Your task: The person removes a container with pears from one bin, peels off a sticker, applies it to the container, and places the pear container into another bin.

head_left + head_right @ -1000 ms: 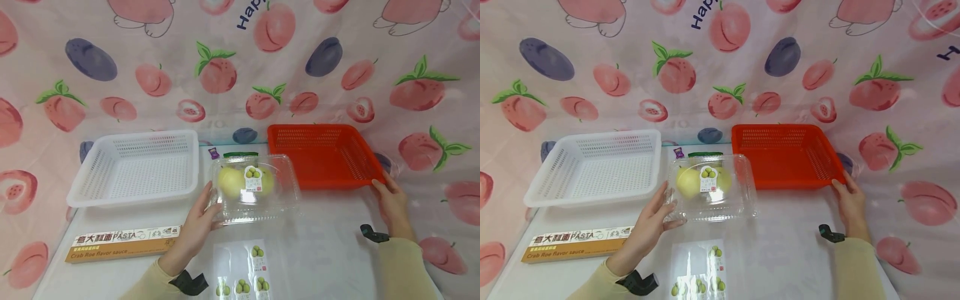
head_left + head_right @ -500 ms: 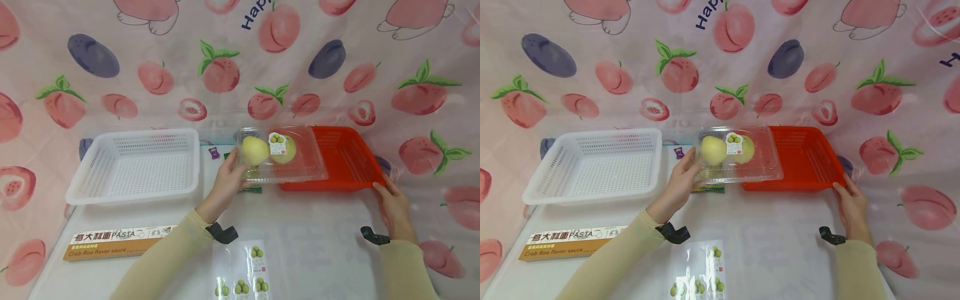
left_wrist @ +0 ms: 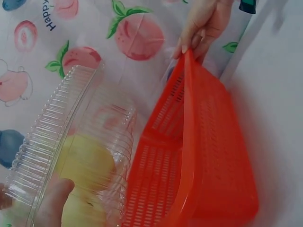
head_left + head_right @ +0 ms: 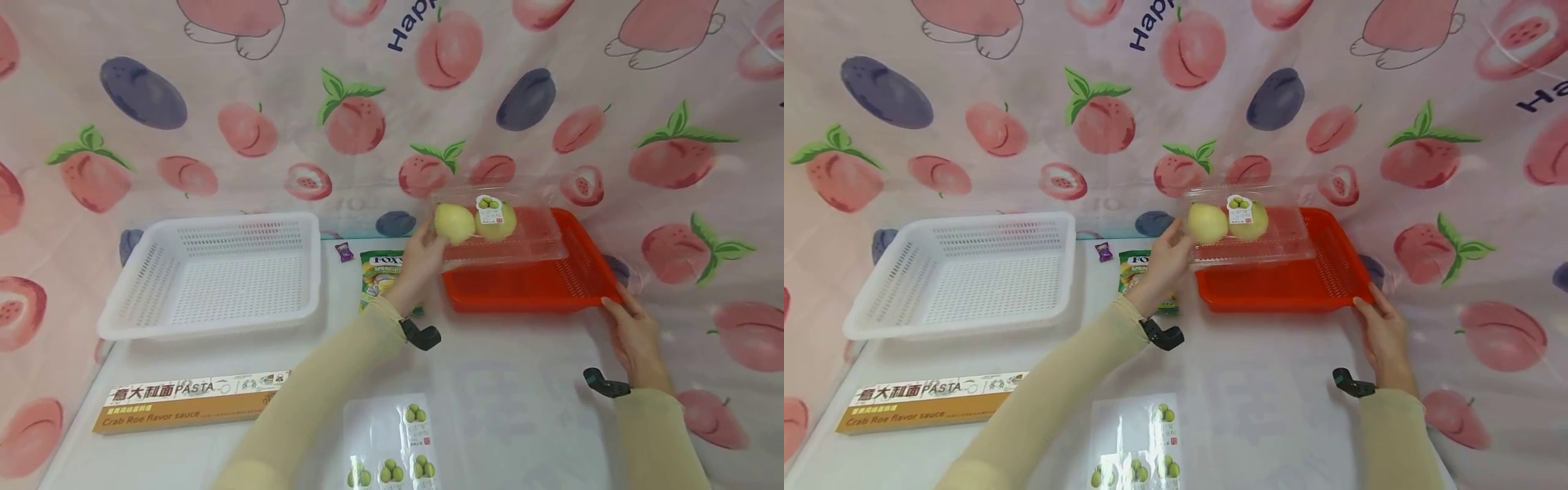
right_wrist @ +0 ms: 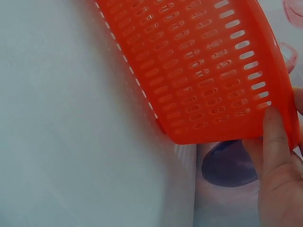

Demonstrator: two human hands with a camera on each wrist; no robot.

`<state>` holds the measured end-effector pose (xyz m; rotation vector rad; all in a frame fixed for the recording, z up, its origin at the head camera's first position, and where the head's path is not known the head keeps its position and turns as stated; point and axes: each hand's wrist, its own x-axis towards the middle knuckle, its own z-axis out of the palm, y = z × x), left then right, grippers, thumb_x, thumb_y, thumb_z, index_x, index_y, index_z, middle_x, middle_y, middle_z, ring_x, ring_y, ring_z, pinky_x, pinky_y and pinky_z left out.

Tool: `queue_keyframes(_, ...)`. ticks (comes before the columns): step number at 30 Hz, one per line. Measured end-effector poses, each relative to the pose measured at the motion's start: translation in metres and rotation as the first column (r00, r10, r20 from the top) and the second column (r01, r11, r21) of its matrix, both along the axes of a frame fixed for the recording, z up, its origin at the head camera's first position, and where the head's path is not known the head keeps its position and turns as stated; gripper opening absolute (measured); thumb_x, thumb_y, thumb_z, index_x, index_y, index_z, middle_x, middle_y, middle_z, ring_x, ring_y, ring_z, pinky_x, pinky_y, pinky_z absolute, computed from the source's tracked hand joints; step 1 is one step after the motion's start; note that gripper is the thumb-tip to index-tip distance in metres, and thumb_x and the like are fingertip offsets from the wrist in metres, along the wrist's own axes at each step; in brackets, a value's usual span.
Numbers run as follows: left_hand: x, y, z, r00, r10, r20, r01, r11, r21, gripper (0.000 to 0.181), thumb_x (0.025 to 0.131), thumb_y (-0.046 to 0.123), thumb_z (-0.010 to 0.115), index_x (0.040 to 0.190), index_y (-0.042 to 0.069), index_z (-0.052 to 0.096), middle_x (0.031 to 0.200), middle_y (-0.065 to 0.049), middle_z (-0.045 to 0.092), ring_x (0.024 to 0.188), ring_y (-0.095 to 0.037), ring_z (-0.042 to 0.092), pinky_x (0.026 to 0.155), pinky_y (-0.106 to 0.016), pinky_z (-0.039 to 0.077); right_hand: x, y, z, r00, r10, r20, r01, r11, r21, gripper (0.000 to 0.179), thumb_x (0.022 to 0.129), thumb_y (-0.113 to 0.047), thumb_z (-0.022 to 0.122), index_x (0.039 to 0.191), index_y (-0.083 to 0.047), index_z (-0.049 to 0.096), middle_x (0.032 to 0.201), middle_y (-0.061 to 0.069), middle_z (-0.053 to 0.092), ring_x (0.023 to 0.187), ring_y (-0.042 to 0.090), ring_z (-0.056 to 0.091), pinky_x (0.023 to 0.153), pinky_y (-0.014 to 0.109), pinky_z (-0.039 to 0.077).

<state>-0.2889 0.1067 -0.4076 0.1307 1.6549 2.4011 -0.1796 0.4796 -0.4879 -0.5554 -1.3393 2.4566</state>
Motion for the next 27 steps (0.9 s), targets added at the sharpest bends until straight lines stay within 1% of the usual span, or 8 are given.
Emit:
queue_keyframes(4,-0.008,0.024,-0.005,1.000,-0.023,0.012,0.023,1.000,0.016,0.065,0.097,0.011,0.053,0.155,0.026,0.028,0.153,0.007,0.036,0.115,-0.019,0.059,0.080,-0.037,0.059,-0.001,0.000,0.000,1.000,-0.005,-0.001,0.005,1.000,0.005,0.064,0.090,0.007,0.064,0.145,-0.019,0.045,0.157,-0.001,0.018,0.134,0.011,0.033,0.090,0.021,0.048)
queue_keyframes(7,-0.011,0.039,-0.009,0.999,-0.034,0.029,0.033,0.999,0.026,0.066,0.097,0.011,0.053,0.156,0.022,0.026,0.152,0.005,0.038,0.114,-0.022,0.060,0.081,-0.039,0.058,-0.002,-0.001,0.000,1.000,-0.013,0.026,0.013,1.000,0.021,0.065,0.089,0.005,0.066,0.145,-0.021,0.045,0.158,-0.003,0.018,0.139,0.014,0.026,0.091,0.021,0.048)
queue_keyframes(9,-0.013,0.048,-0.012,0.998,-0.027,0.049,0.025,0.999,0.041,0.066,0.096,0.010,0.053,0.156,0.019,0.027,0.151,0.000,0.039,0.110,-0.030,0.062,0.078,-0.041,0.059,-0.002,-0.001,0.000,0.999,-0.017,0.040,0.016,1.000,0.024,0.065,0.089,0.004,0.067,0.145,-0.022,0.046,0.159,-0.004,0.018,0.140,0.015,0.024,0.092,0.021,0.047)
queue_keyframes(12,-0.015,0.059,-0.018,0.998,0.012,0.059,-0.011,1.000,-0.009,0.066,0.094,0.009,0.055,0.154,0.016,0.031,0.146,-0.007,0.044,0.106,-0.034,0.063,0.073,-0.039,0.060,-0.001,-0.001,0.000,0.998,-0.018,0.055,0.017,1.000,0.020,0.064,0.089,0.002,0.067,0.144,-0.024,0.047,0.159,-0.006,0.017,0.140,0.015,0.025,0.092,0.021,0.047)
queue_keyframes(15,-0.016,0.069,-0.024,0.997,0.043,0.059,-0.038,0.996,-0.081,0.064,0.092,0.010,0.057,0.153,0.016,0.036,0.139,-0.007,0.050,0.100,-0.030,0.065,0.071,-0.035,0.061,0.000,-0.001,0.002,0.998,-0.015,0.056,0.015,1.000,0.016,0.064,0.089,0.003,0.067,0.144,-0.023,0.047,0.159,-0.005,0.017,0.140,0.015,0.024,0.092,0.022,0.046)
queue_keyframes(18,-0.015,0.077,-0.030,0.998,0.045,0.041,-0.039,0.991,-0.130,0.060,0.093,0.011,0.058,0.150,0.018,0.040,0.126,-0.005,0.056,0.094,-0.026,0.067,0.072,-0.034,0.061,0.002,0.000,0.003,0.998,-0.014,0.066,0.012,1.000,0.024,0.064,0.090,0.002,0.067,0.145,-0.024,0.046,0.159,-0.007,0.015,0.142,0.015,0.021,0.094,0.021,0.045)
queue_keyframes(23,-0.015,0.086,-0.035,0.999,0.046,0.015,-0.041,0.968,-0.249,0.056,0.094,0.015,0.059,0.148,0.019,0.043,0.110,0.001,0.059,0.084,-0.022,0.065,0.071,-0.029,0.059,0.003,-0.001,0.003,0.994,-0.017,0.104,0.011,0.999,0.053,0.066,0.089,-0.002,0.070,0.144,-0.027,0.046,0.160,-0.011,0.012,0.142,0.015,0.021,0.093,0.020,0.045)
queue_keyframes(27,-0.019,0.093,-0.037,0.998,0.058,0.013,-0.050,0.942,-0.331,0.056,0.093,0.015,0.059,0.147,0.018,0.044,0.102,0.002,0.060,0.081,-0.020,0.062,0.070,-0.028,0.057,0.001,-0.002,0.002,0.997,-0.020,0.078,0.016,0.999,0.040,0.065,0.089,0.000,0.069,0.144,-0.025,0.046,0.159,-0.007,0.013,0.141,0.015,0.022,0.093,0.020,0.046)
